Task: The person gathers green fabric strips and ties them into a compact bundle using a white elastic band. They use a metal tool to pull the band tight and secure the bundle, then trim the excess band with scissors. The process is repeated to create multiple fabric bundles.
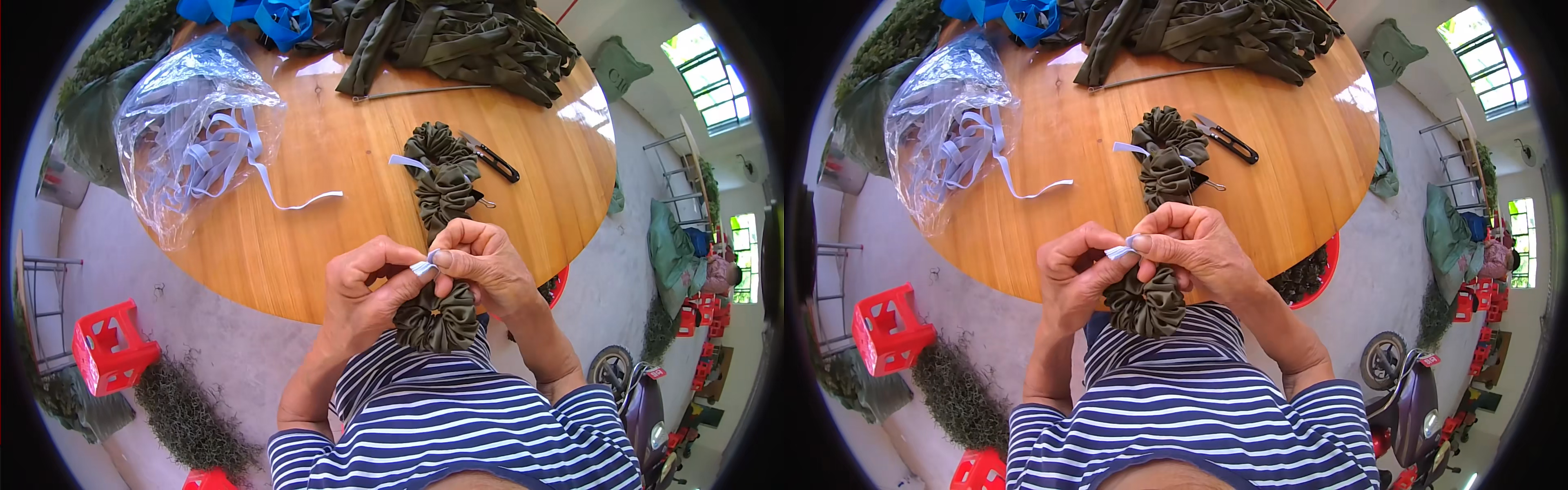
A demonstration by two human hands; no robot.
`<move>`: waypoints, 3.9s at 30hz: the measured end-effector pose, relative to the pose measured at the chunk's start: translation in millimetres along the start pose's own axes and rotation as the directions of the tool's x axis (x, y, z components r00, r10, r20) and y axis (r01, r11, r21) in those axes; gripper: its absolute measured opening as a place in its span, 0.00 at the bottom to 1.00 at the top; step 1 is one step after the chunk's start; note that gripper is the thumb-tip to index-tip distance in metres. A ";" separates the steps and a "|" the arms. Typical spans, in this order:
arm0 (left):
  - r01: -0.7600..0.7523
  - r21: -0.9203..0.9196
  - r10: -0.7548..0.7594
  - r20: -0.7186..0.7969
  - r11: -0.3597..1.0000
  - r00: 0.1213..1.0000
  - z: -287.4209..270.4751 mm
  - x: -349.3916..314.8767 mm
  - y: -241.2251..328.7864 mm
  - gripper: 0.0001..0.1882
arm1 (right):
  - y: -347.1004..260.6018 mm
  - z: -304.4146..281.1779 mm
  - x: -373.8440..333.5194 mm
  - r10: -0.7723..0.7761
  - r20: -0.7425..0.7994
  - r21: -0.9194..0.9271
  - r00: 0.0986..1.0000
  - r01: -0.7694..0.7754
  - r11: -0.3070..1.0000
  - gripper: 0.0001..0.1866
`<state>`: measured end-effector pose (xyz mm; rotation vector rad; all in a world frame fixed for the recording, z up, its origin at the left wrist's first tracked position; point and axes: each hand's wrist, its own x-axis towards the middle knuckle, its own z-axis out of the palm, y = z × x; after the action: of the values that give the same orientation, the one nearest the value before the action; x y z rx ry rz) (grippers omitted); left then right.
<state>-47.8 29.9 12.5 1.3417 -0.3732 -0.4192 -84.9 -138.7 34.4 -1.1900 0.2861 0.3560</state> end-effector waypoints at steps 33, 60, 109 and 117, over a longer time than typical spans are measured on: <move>0.080 -0.074 -0.074 0.088 0.994 0.993 -3.0 3.2 -11.3 0.05 | -9.9 5.2 -9.1 -0.075 0.111 -0.386 0.991 0.113 0.916 0.16; -0.410 0.269 0.419 0.027 0.871 0.908 20.1 -1.5 -27.8 0.09 | -2.1 4.4 -11.5 -0.598 0.132 -0.805 0.791 0.438 0.401 0.06; -0.060 0.262 -0.071 0.465 0.963 0.882 84.0 0.5 -10.9 0.09 | 117.1 -299.0 -129.7 -0.834 -0.458 -0.777 0.307 -0.594 0.209 0.11; 0.145 -0.006 -0.144 -0.164 0.989 0.976 16.2 19.8 4.9 0.16 | -13.1 -96.1 -50.3 -0.789 -0.218 -0.831 0.575 0.315 0.459 0.13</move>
<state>-38.2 7.2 20.7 1.4034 -0.1405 -0.4252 -128.1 -239.1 32.3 -2.1145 0.2356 -0.6523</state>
